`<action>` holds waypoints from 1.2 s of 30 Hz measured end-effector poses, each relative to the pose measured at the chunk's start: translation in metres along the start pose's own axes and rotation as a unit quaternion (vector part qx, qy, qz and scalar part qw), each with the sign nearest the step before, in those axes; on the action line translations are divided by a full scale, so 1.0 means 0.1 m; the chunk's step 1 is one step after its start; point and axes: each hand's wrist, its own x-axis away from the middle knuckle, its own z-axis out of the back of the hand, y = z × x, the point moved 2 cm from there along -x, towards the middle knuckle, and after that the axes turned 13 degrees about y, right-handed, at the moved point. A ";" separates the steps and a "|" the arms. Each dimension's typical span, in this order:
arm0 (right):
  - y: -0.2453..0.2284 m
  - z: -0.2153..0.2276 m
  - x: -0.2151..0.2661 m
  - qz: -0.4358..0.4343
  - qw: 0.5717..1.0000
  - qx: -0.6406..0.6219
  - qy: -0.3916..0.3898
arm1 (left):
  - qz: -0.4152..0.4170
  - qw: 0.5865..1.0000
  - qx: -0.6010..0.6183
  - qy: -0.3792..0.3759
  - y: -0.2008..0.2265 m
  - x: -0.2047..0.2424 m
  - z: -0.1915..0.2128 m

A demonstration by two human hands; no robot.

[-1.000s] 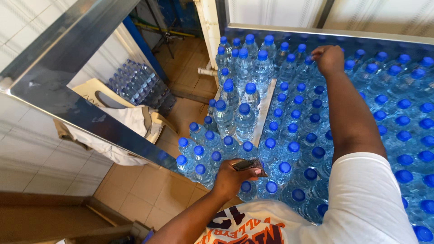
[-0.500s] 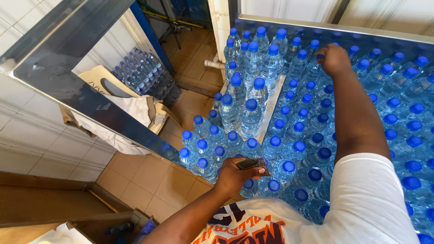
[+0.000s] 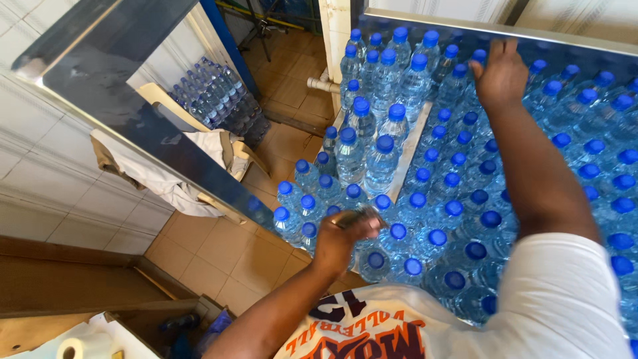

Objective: The person applies small labels to the necks of many water bottles arranged on a metal tray. They pick up each bottle, place a label, and return it to the tray, repeating this process across the tray.

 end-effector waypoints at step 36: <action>-1.90 3.43 1.31 0.025 0.740 -0.582 -0.335 | -0.085 0.987 0.122 0.057 0.34 -0.16 0.06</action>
